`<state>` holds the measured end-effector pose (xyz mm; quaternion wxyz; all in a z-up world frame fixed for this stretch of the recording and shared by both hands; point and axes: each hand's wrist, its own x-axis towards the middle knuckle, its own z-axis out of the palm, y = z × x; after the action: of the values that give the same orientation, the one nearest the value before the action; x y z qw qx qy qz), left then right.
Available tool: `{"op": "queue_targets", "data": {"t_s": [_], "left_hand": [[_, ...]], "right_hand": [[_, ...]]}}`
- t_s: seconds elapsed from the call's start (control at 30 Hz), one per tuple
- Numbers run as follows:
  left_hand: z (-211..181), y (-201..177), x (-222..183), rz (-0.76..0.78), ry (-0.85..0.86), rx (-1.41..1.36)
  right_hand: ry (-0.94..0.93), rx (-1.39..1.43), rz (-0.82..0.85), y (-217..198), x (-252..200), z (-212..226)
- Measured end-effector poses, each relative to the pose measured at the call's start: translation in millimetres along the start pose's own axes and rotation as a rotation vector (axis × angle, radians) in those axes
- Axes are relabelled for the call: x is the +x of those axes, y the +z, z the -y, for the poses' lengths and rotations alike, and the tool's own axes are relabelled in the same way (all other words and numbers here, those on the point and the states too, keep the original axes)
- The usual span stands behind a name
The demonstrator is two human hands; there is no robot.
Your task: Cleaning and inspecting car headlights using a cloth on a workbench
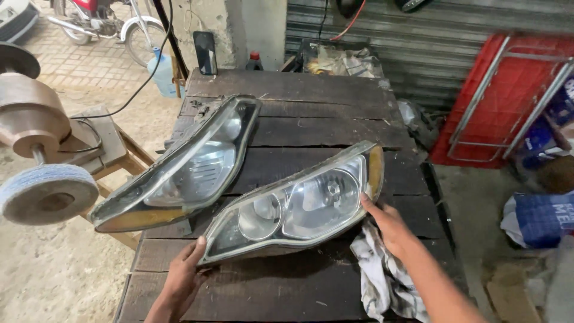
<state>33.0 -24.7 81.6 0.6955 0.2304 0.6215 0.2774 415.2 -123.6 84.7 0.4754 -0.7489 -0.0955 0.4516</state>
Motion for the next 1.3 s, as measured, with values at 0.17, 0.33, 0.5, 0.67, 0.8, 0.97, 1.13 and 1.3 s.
{"op": "queue_targets", "data": {"t_s": [0.17, 0.33, 0.5, 0.67, 0.8, 0.97, 1.13, 1.3], "left_hand": [[2.4, 6.0, 0.2, 0.02, 0.042, -0.054], [-1.5, 19.7, -0.3, 0.024, 0.078, -0.034], [-0.2, 43.0, 30.3, 0.16, 0.153, -0.005], [-24.1, 58.2, 25.4, 0.233, 0.154, 0.064], [-18.0, 51.8, 29.9, 0.223, 0.163, 0.075], [-5.8, 43.6, 11.2, 0.181, 0.108, 0.04], [13.9, 28.3, 21.2, 0.037, 0.144, 0.093], [14.7, 14.8, 22.3, -0.093, 0.193, 0.186]], "right_hand": [[0.086, 0.215, 0.095, -6.4, -6.0, 8.6], [0.098, 0.367, 0.197, -40.9, 31.9, -31.8], [-0.013, 0.493, 0.079, -46.8, 27.8, -35.7], [0.028, 0.417, 0.024, -55.5, 20.5, -39.3], [0.134, 0.141, -0.163, -51.9, -4.4, -30.2], [0.07, -0.186, -0.142, -41.6, -11.0, -29.4], [0.082, -0.342, -0.07, -25.6, 8.7, -53.0], [-0.122, -0.876, -0.214, 0.1, 16.5, -57.2]]}}
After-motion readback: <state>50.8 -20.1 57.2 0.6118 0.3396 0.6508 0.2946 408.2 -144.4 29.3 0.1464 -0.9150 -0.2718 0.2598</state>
